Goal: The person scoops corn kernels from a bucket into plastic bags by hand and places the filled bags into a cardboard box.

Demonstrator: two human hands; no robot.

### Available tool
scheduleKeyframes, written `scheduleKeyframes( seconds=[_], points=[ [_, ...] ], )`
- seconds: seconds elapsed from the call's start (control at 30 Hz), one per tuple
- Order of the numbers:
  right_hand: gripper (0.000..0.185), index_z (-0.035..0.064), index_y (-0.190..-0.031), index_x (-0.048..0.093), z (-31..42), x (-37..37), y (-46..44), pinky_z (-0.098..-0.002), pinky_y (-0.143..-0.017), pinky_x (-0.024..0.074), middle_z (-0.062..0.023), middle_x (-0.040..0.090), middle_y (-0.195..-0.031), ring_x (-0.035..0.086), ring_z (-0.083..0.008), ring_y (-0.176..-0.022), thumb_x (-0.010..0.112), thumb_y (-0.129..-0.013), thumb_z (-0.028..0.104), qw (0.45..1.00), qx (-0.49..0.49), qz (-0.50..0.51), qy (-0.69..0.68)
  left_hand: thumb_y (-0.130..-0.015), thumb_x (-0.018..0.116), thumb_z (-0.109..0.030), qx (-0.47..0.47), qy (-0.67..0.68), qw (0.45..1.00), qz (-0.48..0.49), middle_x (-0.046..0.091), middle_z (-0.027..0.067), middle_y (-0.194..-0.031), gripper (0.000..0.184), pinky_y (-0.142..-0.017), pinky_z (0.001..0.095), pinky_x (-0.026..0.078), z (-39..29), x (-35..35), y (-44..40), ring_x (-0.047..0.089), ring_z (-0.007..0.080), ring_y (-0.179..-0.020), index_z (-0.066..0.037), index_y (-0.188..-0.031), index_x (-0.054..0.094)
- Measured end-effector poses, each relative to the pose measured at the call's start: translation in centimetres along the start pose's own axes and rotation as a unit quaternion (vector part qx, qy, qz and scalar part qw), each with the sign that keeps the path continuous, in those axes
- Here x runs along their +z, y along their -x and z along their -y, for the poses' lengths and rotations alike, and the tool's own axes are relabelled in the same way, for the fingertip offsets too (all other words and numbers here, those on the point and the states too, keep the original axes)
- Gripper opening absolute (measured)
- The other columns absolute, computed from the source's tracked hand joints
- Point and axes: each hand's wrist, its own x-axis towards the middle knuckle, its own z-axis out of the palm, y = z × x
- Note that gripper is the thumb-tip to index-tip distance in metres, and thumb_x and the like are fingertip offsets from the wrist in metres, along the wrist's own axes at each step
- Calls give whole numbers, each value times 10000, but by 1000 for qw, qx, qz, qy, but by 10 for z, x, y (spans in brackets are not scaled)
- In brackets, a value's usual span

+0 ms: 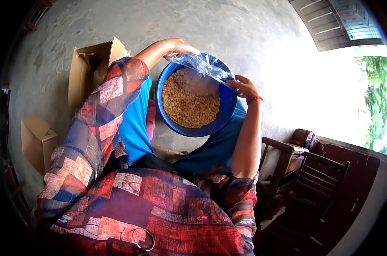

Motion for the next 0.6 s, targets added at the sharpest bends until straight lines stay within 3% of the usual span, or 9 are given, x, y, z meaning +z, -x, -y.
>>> scheduleKeyframes(
  seconds=[0.07,0.13,0.17,0.2,0.27,0.33,0.43,0.53,0.6],
  points=[
    [217,151,-841,607,-1,2,4,-212,-530,383,62,515,-685,466,-44,-577,660,-733,333,1000,15,-8,-12,-604,727,-415,-6,-53,999,-12,534,51,-572,430,-405,282,381,-3,1,14,477,137,-465,-6,-636,596],
    [222,164,-835,604,-1,4,9,-226,-555,396,65,520,-699,478,-48,-600,661,-731,351,999,31,-15,-22,-612,736,-358,18,-272,961,-45,578,66,-619,373,-445,284,444,4,1,19,545,161,-509,-11,-680,620],
    [234,141,-826,608,-1,5,13,-202,-507,365,57,510,-687,458,-45,-571,682,-716,335,999,24,-22,-42,-643,721,-274,-42,-246,968,7,624,105,-730,335,-537,323,513,6,2,13,614,201,-646,-8,-821,623],
    [247,119,-817,612,0,6,16,-179,-458,335,50,501,-674,439,-43,-543,703,-702,318,997,18,-30,-62,-643,721,-274,-42,-246,968,7,624,105,-730,335,-537,323,513,8,1,10,614,201,-646,-8,-821,623],
    [264,117,-851,621,-2,6,22,-187,-488,350,43,521,-704,455,-50,-571,703,-701,318,997,8,-38,-65,-677,683,-195,-55,-267,962,33,631,128,-841,341,-607,374,538,9,0,11,626,224,-755,-35,-963,589],
    [283,115,-885,630,-6,6,25,-195,-517,366,36,541,-734,471,-57,-599,703,-701,318,997,-2,-45,-67,-675,683,-188,-49,-263,962,45,627,119,-874,357,-614,379,539,11,-1,12,623,227,-774,-52,-989,581],
    [364,121,-1025,624,-18,-1,21,-235,-623,399,26,588,-810,509,-84,-673,706,-695,252,989,-95,-99,-54,-673,684,-172,-38,-259,962,71,620,100,-941,397,-627,387,540,11,-2,13,618,233,-814,-86,-1041,564],
    [247,124,-993,628,-17,5,18,-269,-689,430,-19,550,-1039,534,-118,-799,631,-747,102,888,-312,-335,40,-663,687,-170,-14,-269,962,50,615,96,-954,413,-621,387,542,11,2,16,617,236,-823,-81,-1046,562],
    [331,126,-1042,596,9,25,29,-316,-783,435,-60,518,-1114,515,-183,-1014,616,-724,38,863,-383,-316,88,-652,686,-171,16,-359,933,25,613,100,-948,414,-603,390,544,8,6,17,619,234,-803,-75,-1036,563]
  ],
)
